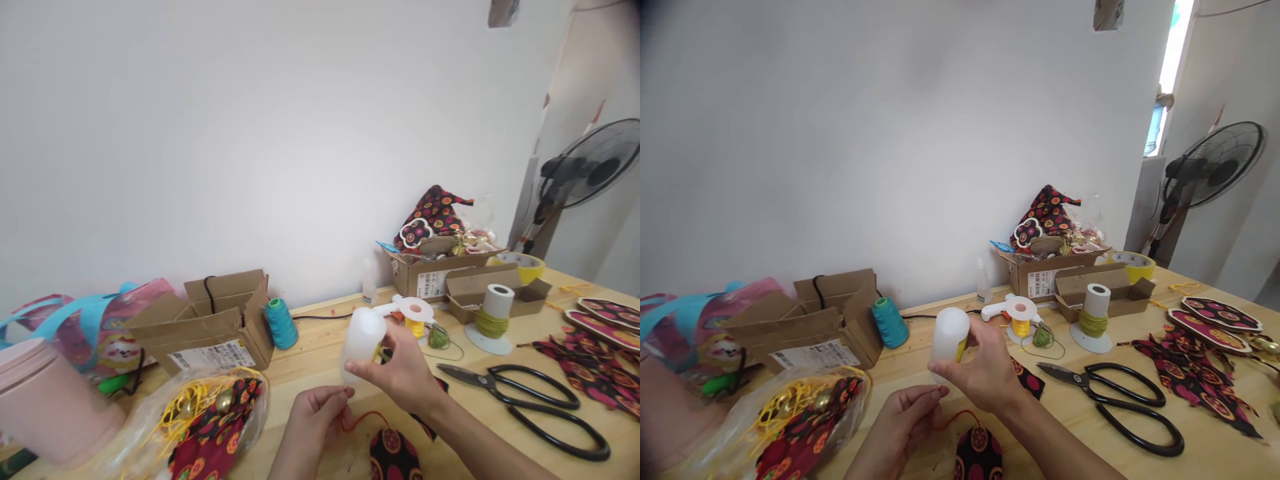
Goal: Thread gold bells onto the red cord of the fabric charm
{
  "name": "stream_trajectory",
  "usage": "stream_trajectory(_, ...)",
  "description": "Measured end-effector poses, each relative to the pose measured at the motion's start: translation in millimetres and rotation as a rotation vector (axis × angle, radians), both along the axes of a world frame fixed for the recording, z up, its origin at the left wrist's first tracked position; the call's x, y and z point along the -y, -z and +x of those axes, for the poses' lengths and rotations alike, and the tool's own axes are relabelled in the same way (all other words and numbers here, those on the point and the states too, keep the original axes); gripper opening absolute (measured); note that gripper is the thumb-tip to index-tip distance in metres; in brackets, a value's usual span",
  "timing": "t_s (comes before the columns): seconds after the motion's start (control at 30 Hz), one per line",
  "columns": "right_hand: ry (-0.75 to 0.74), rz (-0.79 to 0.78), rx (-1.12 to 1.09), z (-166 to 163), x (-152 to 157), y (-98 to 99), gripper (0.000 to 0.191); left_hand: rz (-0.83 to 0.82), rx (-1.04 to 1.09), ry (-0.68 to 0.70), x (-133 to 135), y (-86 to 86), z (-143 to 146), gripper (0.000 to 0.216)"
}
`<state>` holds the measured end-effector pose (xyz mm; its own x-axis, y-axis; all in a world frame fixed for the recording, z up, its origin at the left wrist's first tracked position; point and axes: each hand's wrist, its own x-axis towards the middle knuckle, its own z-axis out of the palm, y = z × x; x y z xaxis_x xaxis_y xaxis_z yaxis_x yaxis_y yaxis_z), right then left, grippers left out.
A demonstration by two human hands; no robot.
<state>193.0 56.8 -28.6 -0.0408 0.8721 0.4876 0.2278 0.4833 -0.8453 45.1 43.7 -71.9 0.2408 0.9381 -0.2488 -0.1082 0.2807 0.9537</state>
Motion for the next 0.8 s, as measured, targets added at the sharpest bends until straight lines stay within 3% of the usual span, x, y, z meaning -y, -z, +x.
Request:
stream_trajectory(0.17,0.069,-0.006,0.001,4.1,-0.3,-3.1,0.02,-0.033,-0.03,-0.028,-0.2,-3.9,1.4,0.026)
stream_trajectory(0.3,0.024,0.003,-0.042,4.0,1.2,-5.8,0.019,-0.018,-0.017,-0.022,-0.7,-4.9,1.9,0.022)
stream_trajectory(0.8,0.096,0.039,0.103,1.5,1.8,-2.6,0.021,-0.024,0.018,-0.025,-1.5,0.2,-0.7,0.022)
